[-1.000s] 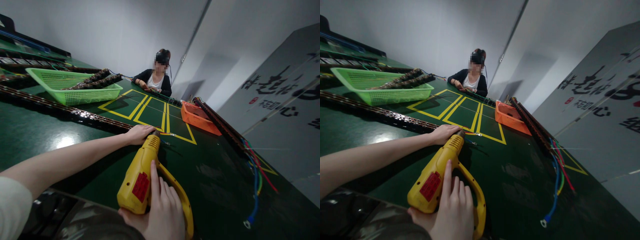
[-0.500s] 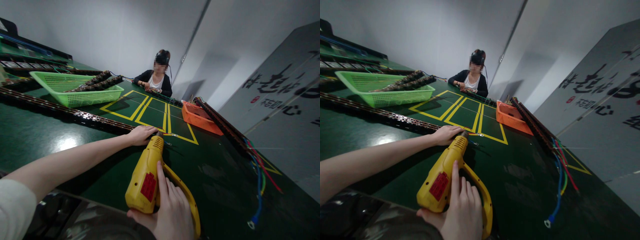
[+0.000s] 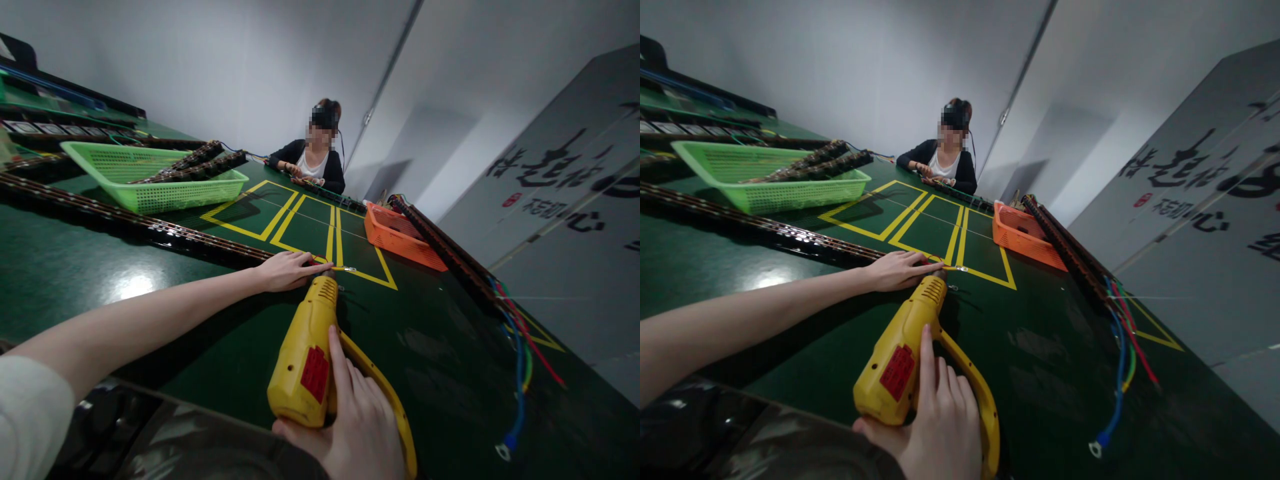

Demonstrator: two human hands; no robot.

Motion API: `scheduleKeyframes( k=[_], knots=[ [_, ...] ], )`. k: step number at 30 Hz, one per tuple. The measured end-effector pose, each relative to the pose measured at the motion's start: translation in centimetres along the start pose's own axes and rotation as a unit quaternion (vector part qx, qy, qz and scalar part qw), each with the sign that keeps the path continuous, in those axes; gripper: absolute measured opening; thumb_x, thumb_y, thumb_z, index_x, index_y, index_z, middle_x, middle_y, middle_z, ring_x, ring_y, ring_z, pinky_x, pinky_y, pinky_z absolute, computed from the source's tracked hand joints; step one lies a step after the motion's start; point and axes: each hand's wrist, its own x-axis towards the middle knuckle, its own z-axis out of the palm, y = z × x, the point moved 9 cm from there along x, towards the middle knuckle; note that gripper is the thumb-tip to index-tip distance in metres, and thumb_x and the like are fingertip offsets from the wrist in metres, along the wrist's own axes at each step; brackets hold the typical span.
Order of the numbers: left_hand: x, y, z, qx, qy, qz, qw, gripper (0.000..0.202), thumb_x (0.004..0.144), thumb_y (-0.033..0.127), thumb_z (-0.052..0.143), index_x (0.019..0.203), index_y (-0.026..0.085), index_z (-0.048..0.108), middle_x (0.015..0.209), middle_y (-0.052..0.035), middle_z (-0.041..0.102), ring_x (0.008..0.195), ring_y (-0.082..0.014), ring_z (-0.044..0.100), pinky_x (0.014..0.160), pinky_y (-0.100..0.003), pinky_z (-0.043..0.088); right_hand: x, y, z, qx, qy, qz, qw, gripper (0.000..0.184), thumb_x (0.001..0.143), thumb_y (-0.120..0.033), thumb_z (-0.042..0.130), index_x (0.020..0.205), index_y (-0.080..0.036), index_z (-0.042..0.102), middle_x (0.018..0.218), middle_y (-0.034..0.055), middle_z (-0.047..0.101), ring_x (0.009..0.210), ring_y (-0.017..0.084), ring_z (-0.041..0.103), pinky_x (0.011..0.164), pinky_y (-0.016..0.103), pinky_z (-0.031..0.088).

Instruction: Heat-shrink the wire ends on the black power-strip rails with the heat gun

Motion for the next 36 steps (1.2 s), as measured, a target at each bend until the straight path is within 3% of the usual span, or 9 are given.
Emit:
scheduleKeyframes(
  k=[3, 6, 12, 18, 21, 28, 32, 36],
  knots=[
    [0.1, -0.2, 0.1, -0.009, 0.002, -0.013, 1.0, 0.065, 0.092, 0.031, 0.038, 0.147, 0.024, 0.003, 0.119, -0.0104, 0.05, 0.103, -0.0226, 0.056, 0.085, -0.031, 0.045, 0.1, 0.2, -0.4, -0.011, 0.005, -0.001, 1.0, 0.112, 0.061, -0.086, 0.043, 0.145, -0.016, 0.017, 0.11, 0.0097, 0.064, 0.08, 0.025, 0.064, 0.069, 0.04, 0.051],
    [0.1, -0.4, 0.0, -0.032, 0.015, -0.029, 0.999, 0.061, 0.093, 0.035, 0.035, 0.145, 0.015, 0.01, 0.124, -0.0126, 0.049, 0.109, -0.023, 0.054, 0.088, -0.031, 0.043, 0.1, 0.4, -0.7, -0.026, 0.002, -0.009, 1.0, 0.113, 0.06, -0.084, 0.047, 0.145, -0.016, 0.017, 0.11, 0.0088, 0.064, 0.078, 0.024, 0.064, 0.067, 0.039, 0.052],
    [0.0, -0.4, -0.2, -0.039, 0.022, -0.027, 0.999, 0.041, 0.096, 0.036, 0.031, 0.132, 0.017, 0.037, 0.117, -0.0099, 0.054, 0.107, -0.0208, 0.055, 0.086, -0.031, 0.044, -0.4, 1.7, -0.9, -0.04, -0.001, 0.003, 0.999, 0.111, 0.061, -0.084, 0.047, 0.145, -0.017, 0.018, 0.111, 0.0104, 0.063, 0.077, 0.024, 0.063, 0.065, 0.038, 0.052],
    [0.0, -0.4, -0.2, -0.035, 0.024, -0.026, 0.999, 0.04, 0.096, 0.035, 0.03, 0.131, 0.019, 0.038, 0.116, -0.0092, 0.054, 0.105, -0.021, 0.056, 0.086, -0.032, 0.046, -0.7, 2.0, -1.0, -0.06, 0.01, -0.001, 0.998, 0.114, 0.061, -0.085, 0.045, 0.145, -0.013, 0.019, 0.098, 0.0109, 0.066, 0.076, 0.024, 0.063, 0.065, 0.037, 0.051],
    [0.1, -0.4, -0.3, -0.055, 0.023, -0.034, 0.998, 0.039, 0.096, 0.036, 0.029, 0.13, 0.019, 0.04, 0.115, -0.0092, 0.055, 0.104, -0.0211, 0.057, 0.086, -0.032, 0.046, -0.7, 1.9, -1.1, -0.056, 0.014, -0.004, 0.998, 0.113, 0.061, -0.085, 0.046, 0.144, -0.014, 0.019, 0.102, 0.0109, 0.065, 0.074, 0.023, 0.062, 0.065, 0.037, 0.05],
    [0.3, -2.6, -1.0, -0.167, 0.009, -0.123, 0.978, 0.04, 0.096, 0.033, 0.03, 0.131, 0.016, 0.037, 0.114, -0.0085, 0.06, 0.099, -0.0189, 0.06, 0.077, -0.027, 0.047, -0.8, 1.8, -0.4, -0.039, -0.007, 0.031, 0.999, 0.109, 0.063, -0.084, 0.044, 0.144, -0.015, 0.02, 0.104, 0.0114, 0.064, 0.084, 0.026, 0.061, 0.073, 0.041, 0.048],
    [0.6, -3.2, -1.1, -0.131, -0.019, -0.121, 0.984, 0.032, 0.093, 0.033, 0.034, 0.105, 0.017, 0.058, 0.103, -0.0075, 0.064, 0.092, -0.0198, 0.061, 0.071, -0.026, 0.046, -0.5, 0.6, -0.2, -0.023, -0.007, 0.037, 0.999, 0.11, 0.063, -0.086, 0.039, 0.144, -0.015, 0.02, 0.099, 0.0113, 0.064, 0.081, 0.026, 0.061, 0.072, 0.043, 0.047],
    [0.9, -3.5, -0.6, -0.157, -0.029, -0.115, 0.98, 0.031, 0.091, 0.033, 0.036, 0.095, 0.017, 0.062, 0.095, -0.0062, 0.065, 0.085, -0.018, 0.06, 0.067, -0.024, 0.043, 0.2, -1.2, -0.1, -0.024, -0.009, 0.01, 1.0, 0.113, 0.062, -0.085, 0.043, 0.145, -0.015, 0.014, 0.09, 0.0086, 0.065, 0.074, 0.025, 0.061, 0.066, 0.041, 0.048]
  ],
)
